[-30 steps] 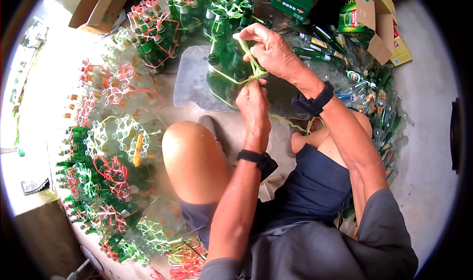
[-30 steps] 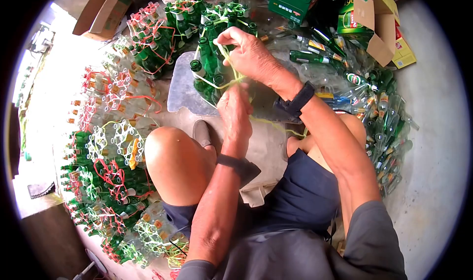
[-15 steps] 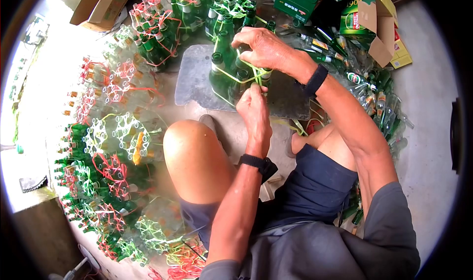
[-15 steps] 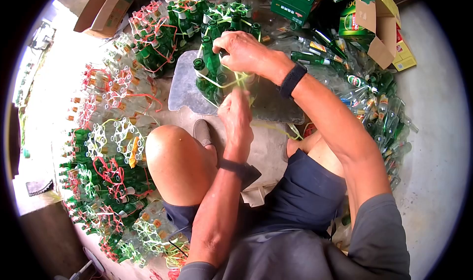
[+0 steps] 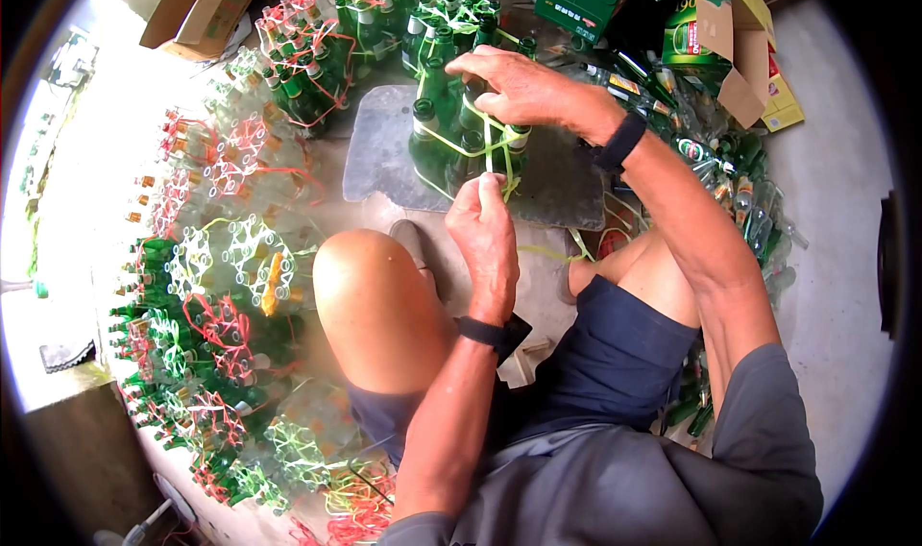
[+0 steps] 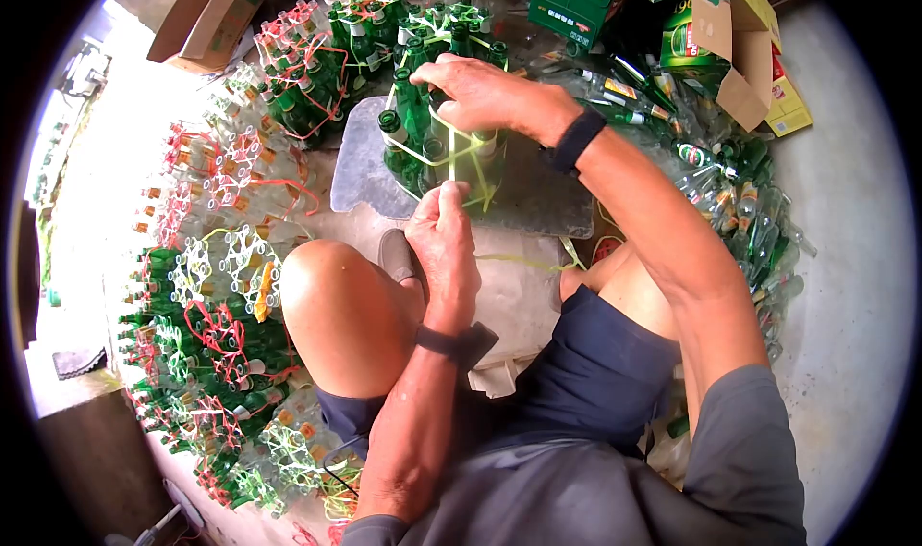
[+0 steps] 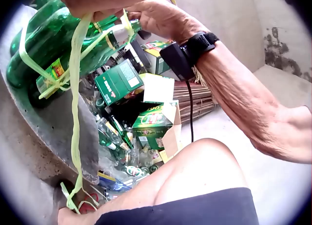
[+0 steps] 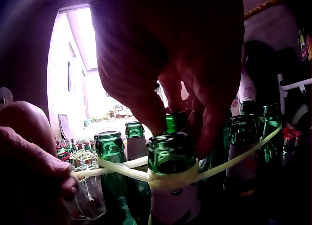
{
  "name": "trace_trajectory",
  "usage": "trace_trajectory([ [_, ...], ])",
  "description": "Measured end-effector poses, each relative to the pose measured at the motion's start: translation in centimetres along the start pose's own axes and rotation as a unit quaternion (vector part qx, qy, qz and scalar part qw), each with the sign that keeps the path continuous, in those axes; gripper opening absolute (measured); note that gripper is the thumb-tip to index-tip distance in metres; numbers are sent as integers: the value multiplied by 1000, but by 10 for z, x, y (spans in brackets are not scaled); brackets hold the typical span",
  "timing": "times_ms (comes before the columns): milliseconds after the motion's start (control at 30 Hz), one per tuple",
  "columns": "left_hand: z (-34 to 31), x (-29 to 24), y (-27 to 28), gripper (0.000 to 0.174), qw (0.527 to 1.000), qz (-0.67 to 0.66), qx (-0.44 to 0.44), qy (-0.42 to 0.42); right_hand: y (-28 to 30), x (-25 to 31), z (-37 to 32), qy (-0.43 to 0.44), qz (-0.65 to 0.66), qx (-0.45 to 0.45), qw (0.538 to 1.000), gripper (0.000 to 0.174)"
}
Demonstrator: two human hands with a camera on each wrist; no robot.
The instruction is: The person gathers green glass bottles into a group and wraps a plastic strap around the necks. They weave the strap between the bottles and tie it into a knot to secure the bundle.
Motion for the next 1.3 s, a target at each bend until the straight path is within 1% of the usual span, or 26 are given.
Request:
trace_trajectory([
  [33,0,-5,0,24,1000,2,0,0,2,3,-3,-2,9,3,1000,66],
  [67,0,-11,-1,23,1000,-8,0,-6,5,7,-9,-2,10,2,1000,66],
  [133,2,-17,0,20,999,-21,1,-25,10,24,-24,-37,45,55,997,76],
  [167,3,-17,1,20,1000,-20,4,-24,7,22,-30,-39,46,54,997,76],
  [233,7,-15,4,20,999,15,16,-26,6,28,-38,31,18,17,999,86],
  [300,10,-17,7,20,999,26,31,-21,3,21,-40,16,21,12,1000,86],
  [400,13,-24,8,20,996,70,57,-11,-2,17,-39,34,62,-1,997,84],
  [467,11,-30,1,21,991,55,118,-2,-3,15,-40,30,78,-11,996,82],
  [500,12,-30,2,21,991,58,119,-2,-1,16,-40,30,79,-13,996,82],
  [567,18,-30,5,22,990,71,118,8,-2,13,-41,-6,108,15,994,82],
  [600,21,-31,7,21,988,105,109,10,-3,12,-41,-6,111,12,994,82],
  [633,23,-31,7,21,988,109,110,10,-3,12,-41,1,118,6,993,81],
  [700,28,-30,12,22,989,126,70,27,-2,13,-41,7,126,-4,992,80],
  [767,27,-32,9,21,989,126,67,24,1,13,-42,3,110,-26,994,70],
  [833,27,-39,6,19,989,125,65,-47,1,13,-42,11,103,-38,994,68],
  [900,26,-39,7,20,988,135,61,-53,1,12,-42,18,94,-48,994,67],
  [967,25,-41,6,21,987,142,57,-58,0,12,-42,40,86,-45,994,73],
  [1033,24,-45,8,21,978,187,54,-74,1,15,-42,39,89,-53,994,70],
  [1067,23,-46,9,21,978,189,56,-74,2,16,-42,34,93,-54,994,69],
  [1133,20,-53,6,20,964,235,75,-103,1,15,-42,29,98,-56,993,68],
  [1200,20,-55,6,21,960,245,76,-115,3,17,-42,43,89,-78,992,67],
  [1300,18,-58,6,21,951,267,84,-130,1,16,-41,31,98,-66,993,66],
])
Point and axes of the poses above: each hand's wrist, its own z-axis towards the middle knuckle, its own y-axis out of the back of the hand, x = y × z, the point moved 7 cm from there along z, towards the middle knuckle, and after that the axes turned 3 degrees about -z, right-handed, at the moved point
